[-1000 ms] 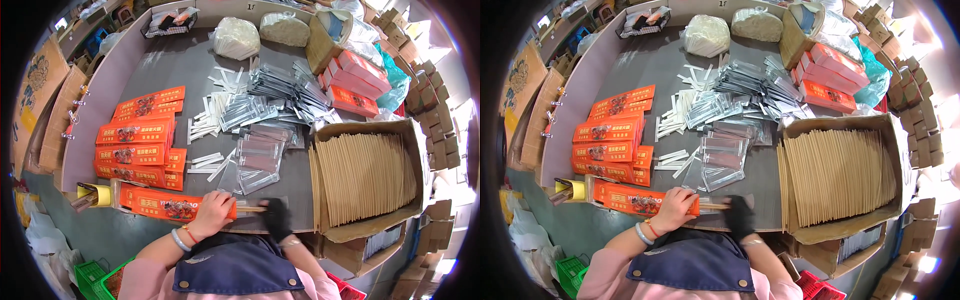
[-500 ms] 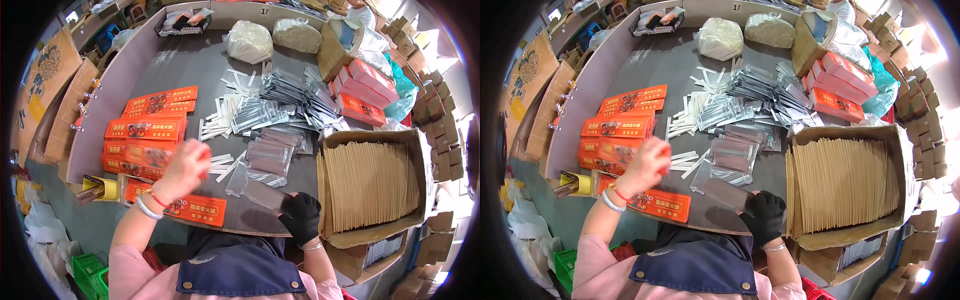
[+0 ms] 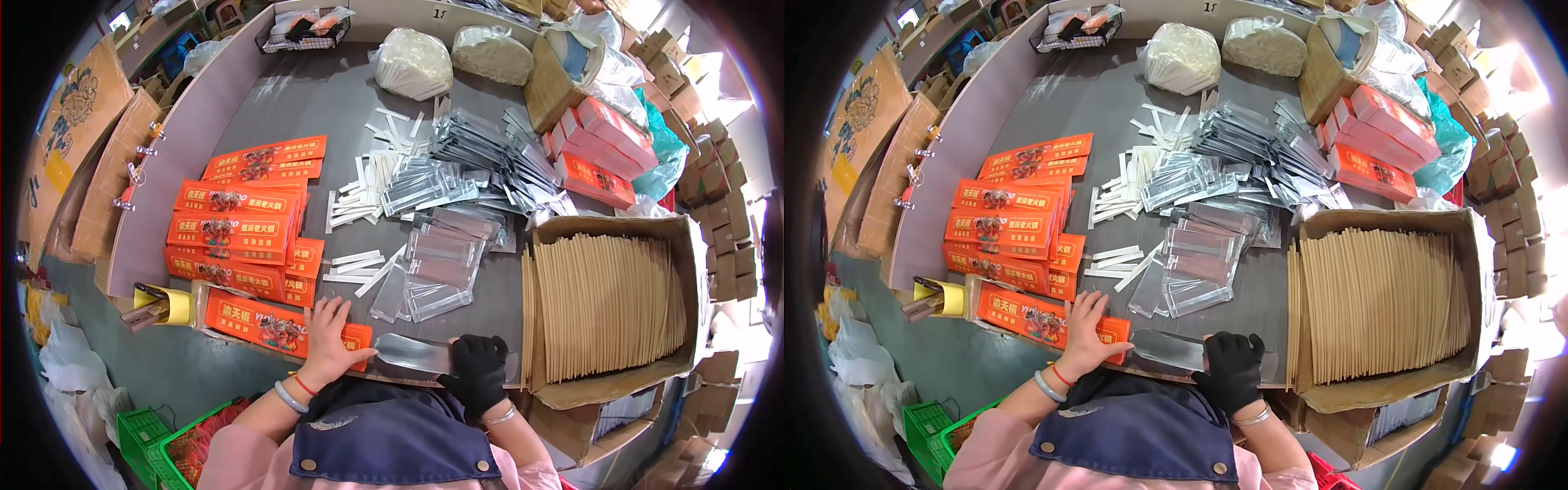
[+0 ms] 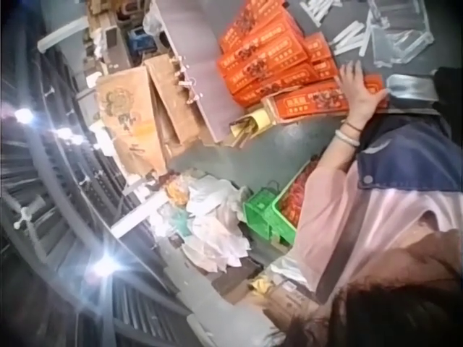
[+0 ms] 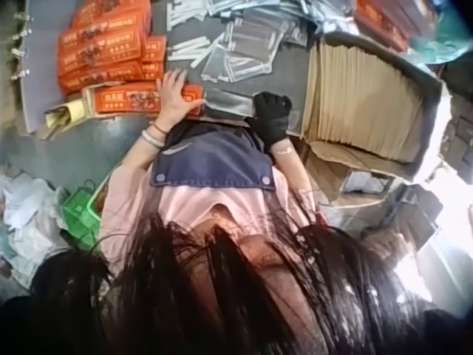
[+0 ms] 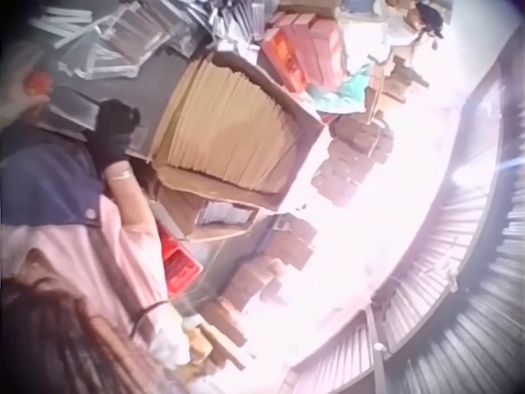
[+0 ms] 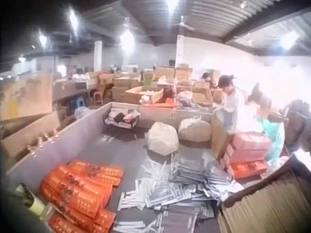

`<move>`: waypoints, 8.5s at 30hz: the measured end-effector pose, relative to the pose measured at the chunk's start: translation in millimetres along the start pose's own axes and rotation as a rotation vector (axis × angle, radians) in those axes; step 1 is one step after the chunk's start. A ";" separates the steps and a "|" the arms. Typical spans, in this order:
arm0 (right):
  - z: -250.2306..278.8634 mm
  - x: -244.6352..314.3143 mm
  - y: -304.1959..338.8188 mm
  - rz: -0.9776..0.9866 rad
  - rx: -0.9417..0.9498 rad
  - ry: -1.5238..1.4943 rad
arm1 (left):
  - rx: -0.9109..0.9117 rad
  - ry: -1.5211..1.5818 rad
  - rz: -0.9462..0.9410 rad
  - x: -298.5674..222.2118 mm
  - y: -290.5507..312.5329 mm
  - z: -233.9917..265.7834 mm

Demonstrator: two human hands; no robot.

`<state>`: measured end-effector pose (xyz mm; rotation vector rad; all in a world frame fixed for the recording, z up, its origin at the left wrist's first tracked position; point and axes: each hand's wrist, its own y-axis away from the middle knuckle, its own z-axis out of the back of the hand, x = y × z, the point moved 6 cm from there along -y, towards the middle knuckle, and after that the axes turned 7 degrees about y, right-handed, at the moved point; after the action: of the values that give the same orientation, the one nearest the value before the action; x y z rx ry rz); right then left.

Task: Manually placing pairs of wooden chopsticks into plastic sleeves at a production table.

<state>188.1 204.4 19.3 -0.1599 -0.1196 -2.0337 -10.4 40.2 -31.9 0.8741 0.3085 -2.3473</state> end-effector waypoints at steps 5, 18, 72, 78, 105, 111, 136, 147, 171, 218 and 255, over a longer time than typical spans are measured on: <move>-2.4 0.6 2.5 0.017 0.056 -0.039 | 0.055 0.057 0.010 8.9 -0.4 -4.7; -26.5 -60.5 2.1 -0.272 -0.358 -0.056 | -0.140 -0.085 -0.234 3.3 -77.9 15.5; -41.3 -77.0 44.8 -0.088 0.127 -0.223 | 0.276 -0.062 -0.345 -43.8 1.0 4.5; -57.7 -47.9 5.8 0.006 -0.074 -0.341 | 0.260 -0.083 -0.386 -66.3 -3.4 -12.8; 7.5 -6.0 2.7 -0.050 -0.138 -0.099 | 0.045 -0.098 0.040 0.2 7.7 -1.7; 1.0 1.4 3.0 0.058 -0.025 -0.044 | 0.029 0.055 0.044 9.8 3.2 -4.1; -52.0 -141.3 55.2 -0.842 -0.013 0.162 | -0.024 0.043 0.105 15.8 -110.5 -0.1; -55.4 -134.8 50.1 -0.940 -0.004 0.060 | 0.030 0.238 -0.139 -32.7 -126.9 -24.5; -40.4 -121.2 56.9 -0.914 -0.080 0.074 | 0.500 0.226 -0.280 -74.8 -49.5 -36.9; 0.6 -8.8 -12.6 -0.010 -0.130 -0.199 | 0.412 -0.118 -0.658 -77.6 -60.2 42.3; -29.9 4.7 -28.3 -0.266 -0.250 -0.769 | -0.028 0.234 -0.162 -24.9 -79.8 -6.5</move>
<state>158.9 208.3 -9.8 -1.1307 -0.3789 -2.1395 -41.3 117.2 -20.0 1.1514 0.5241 -2.3821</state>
